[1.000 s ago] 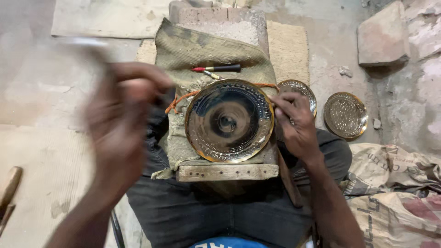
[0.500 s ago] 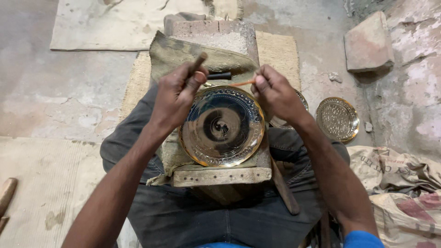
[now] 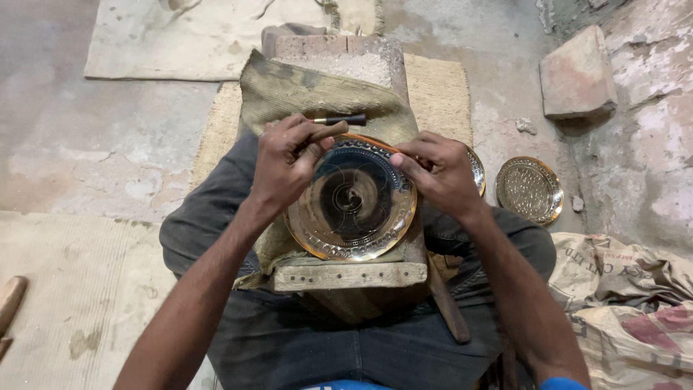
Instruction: The person hammers a metal plate with a chisel and hammer to create a decorative pattern. They hold the chisel against the plate and strike it repeatedly, then flip the plate over to continue hammering the reverse side.
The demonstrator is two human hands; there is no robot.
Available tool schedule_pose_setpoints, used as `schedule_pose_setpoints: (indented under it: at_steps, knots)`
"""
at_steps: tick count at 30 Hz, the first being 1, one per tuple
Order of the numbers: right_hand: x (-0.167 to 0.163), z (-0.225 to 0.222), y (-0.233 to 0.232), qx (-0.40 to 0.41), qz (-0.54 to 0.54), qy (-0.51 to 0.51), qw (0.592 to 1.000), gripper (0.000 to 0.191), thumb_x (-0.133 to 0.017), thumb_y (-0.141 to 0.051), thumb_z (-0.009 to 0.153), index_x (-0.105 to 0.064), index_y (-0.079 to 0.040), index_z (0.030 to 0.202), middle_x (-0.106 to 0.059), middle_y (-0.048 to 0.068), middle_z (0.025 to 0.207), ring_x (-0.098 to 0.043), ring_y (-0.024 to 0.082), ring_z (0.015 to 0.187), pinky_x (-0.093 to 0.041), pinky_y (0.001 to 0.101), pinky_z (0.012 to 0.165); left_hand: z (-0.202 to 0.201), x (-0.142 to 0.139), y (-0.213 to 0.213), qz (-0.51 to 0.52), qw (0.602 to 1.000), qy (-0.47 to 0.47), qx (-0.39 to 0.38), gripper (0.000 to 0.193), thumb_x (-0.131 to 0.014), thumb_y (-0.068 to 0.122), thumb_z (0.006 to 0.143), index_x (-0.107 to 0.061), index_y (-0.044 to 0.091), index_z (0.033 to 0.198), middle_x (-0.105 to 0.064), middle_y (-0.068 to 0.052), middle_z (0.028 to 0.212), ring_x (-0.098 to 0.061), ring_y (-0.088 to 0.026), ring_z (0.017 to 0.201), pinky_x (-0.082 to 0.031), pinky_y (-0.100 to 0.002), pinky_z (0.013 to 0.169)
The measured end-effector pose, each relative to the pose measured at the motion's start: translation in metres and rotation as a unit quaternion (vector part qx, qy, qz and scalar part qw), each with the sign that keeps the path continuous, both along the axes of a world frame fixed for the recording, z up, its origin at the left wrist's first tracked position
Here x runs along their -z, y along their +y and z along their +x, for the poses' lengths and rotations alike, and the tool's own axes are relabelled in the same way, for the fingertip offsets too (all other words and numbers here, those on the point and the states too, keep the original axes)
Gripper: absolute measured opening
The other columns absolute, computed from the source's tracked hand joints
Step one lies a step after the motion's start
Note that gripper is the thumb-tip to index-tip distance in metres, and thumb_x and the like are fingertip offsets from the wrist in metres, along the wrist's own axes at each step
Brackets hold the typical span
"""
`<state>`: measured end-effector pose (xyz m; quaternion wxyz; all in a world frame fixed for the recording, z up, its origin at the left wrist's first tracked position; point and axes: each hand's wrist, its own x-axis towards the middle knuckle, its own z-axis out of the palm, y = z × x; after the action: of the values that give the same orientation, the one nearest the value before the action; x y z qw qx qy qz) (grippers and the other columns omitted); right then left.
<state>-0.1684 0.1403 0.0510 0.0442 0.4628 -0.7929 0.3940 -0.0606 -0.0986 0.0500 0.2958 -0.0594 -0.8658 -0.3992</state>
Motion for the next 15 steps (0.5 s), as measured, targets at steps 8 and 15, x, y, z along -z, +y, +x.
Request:
schedule_pose_setpoints:
  at_steps: [8, 15]
  knots:
    - [0.025, 0.019, -0.014, 0.088, -0.138, 0.057, 0.985, 0.019, -0.073, -0.023, 0.102, -0.081, -0.006, 0.101, -0.064, 0.001, 0.068, -0.053, 0.014, 0.062, -0.042, 0.0332, 0.059, 0.007, 0.011, -0.001, 0.081, 0.996, 0.029, -0.011, 0.019, -0.071, 0.009, 0.100, -0.079, 0.013, 0.118, -0.066, 0.000, 0.084, -0.056, -0.012, 0.077, -0.044, -0.030, 0.065]
    - [0.036, 0.028, -0.012, 0.142, -0.176, 0.096, 0.969, 0.021, -0.072, -0.026, 0.102, -0.080, -0.006, 0.105, -0.059, -0.001, 0.067, -0.051, 0.018, 0.078, -0.040, 0.0370, 0.077, -0.004, 0.013, -0.005, 0.063, 0.997, 0.041, 0.022, 0.018, -0.071, 0.005, 0.096, -0.079, 0.009, 0.112, -0.068, -0.003, 0.088, -0.058, -0.016, 0.082, -0.046, -0.033, 0.071]
